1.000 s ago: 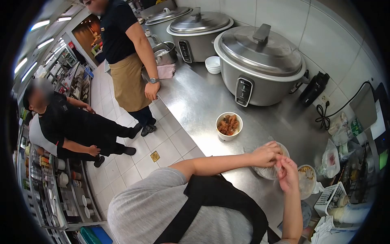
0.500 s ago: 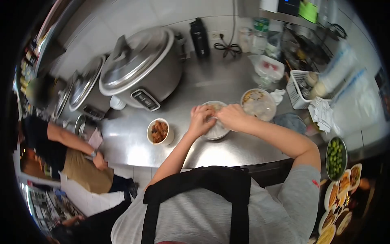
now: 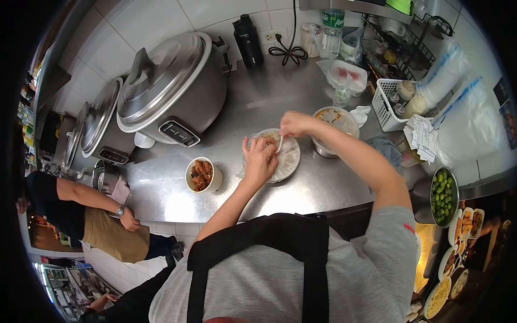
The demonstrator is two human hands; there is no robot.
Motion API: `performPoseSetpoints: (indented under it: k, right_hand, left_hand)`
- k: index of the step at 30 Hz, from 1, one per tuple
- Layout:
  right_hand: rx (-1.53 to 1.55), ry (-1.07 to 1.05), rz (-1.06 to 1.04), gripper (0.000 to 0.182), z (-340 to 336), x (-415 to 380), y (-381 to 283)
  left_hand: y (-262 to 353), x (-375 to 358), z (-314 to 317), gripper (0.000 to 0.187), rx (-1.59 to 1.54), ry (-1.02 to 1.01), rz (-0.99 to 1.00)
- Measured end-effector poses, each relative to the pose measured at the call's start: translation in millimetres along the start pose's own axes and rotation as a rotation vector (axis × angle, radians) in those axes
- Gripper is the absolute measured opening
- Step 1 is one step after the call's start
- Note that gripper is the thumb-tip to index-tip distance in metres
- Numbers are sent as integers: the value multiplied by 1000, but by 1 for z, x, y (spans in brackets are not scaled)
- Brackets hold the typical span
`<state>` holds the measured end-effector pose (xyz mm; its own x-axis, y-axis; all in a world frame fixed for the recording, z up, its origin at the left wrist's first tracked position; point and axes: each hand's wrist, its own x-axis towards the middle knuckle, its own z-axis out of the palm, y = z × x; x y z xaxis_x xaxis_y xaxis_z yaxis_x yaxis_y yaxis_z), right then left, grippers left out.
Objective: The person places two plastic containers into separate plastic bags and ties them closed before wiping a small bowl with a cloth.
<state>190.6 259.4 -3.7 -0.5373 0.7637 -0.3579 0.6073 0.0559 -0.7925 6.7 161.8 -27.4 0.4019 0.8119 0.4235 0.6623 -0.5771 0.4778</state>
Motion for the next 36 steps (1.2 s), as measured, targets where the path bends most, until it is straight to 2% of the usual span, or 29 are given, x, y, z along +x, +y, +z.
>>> performPoseSetpoints:
  k: [2, 4, 6, 8, 9, 10, 11, 13, 15, 17, 18, 19, 20, 22, 24, 25, 26, 28, 29, 30, 31, 32, 34, 35, 36]
  right_hand:
    - [-233, 41, -198, 11, 5, 23, -16]
    - [-347, 8, -247, 11, 14, 30, -45]
    - [-401, 16, -235, 9, 25, 54, -43]
    - [-454, 19, -223, 8, 30, 59, -39]
    - [-233, 76, -235, 8, 30, 54, -41]
    - [-11, 133, -243, 10, 29, 48, -41]
    - [-17, 131, -241, 10, 30, 37, -43]
    - [-122, 710, -497, 10, 31, 3, -47]
    - [-441, 835, -389, 9, 39, -42, -58]
    - [-591, 789, -354, 15, 66, -61, -48]
    - [-596, 777, -367, 15, 81, -65, -47]
    - [-577, 732, -490, 16, 99, -68, -46]
    - [-557, 688, -610, 18, 110, -66, -46]
    - [-611, 678, -581, 16, 120, -52, -48]
    - [-652, 683, -549, 16, 127, -33, -50]
    - [-796, 625, -491, 17, 127, -21, -51]
    - [-938, 562, -428, 18, 127, -14, -54]
    - [-998, 492, -454, 17, 123, -8, -63]
    - [-1061, 419, -478, 16, 120, -5, -67]
    - [-1068, 415, -482, 16, 117, -1, -63]
    - [-976, 478, -658, 12, 113, 1, -51]
    - [-878, 538, -832, 8, 108, 2, -43]
    - [-766, 594, -795, 4, 103, -17, -42]
    - [-656, 658, -761, 3, 101, -24, -43]
    - [-671, 640, -764, 3, 104, -25, -40]
  left_hand:
    - [4, 3, 1, 9, 123, 114, 94]
    - [-1, 4, 2, 9, 179, 101, 151]
    - [-6, 8, 1, 9, 237, 95, 204]
    - [-11, 11, -4, 9, 465, -9, 228]
    - [-13, 15, -7, 9, 465, -3, 222]
    - [-16, 20, -10, 8, 510, -111, 160]
    - [-17, 25, -15, 7, 551, -220, 98]
    - [-9, 39, -31, 7, 539, -248, 75]
    - [-7, 52, -40, 8, 509, -488, -33]
    - [-8, 67, -45, 9, 499, -507, -61]
    - [-4, 75, -48, 14, 524, -608, -35]
    - [-1, 80, -50, 20, 548, -711, -4]
    - [-2, 86, -48, 20, 547, -705, -15]
    - [-3, 95, -45, 23, 580, -885, -4]
    - [-5, 102, -40, 24, 568, -935, -42]
    - [-9, 104, -40, 25, 553, -985, -76]
    - [-17, 104, -39, 25, 562, -989, -77]
    - [-35, 105, -36, 22, 340, -982, -199]
    - [-45, 101, -37, 22, 342, -975, -201]
    - [-54, 94, -41, 19, 210, -838, -211]
    - [-62, 85, -42, 16, 74, -701, -221]
    - [-62, 80, -47, 16, 66, -693, -224]
    - [-59, 63, -55, 12, -209, -543, -463]
    - [-62, 56, -53, 12, -224, -530, -466]
    - [-67, 47, -46, 11, -324, -468, -506]
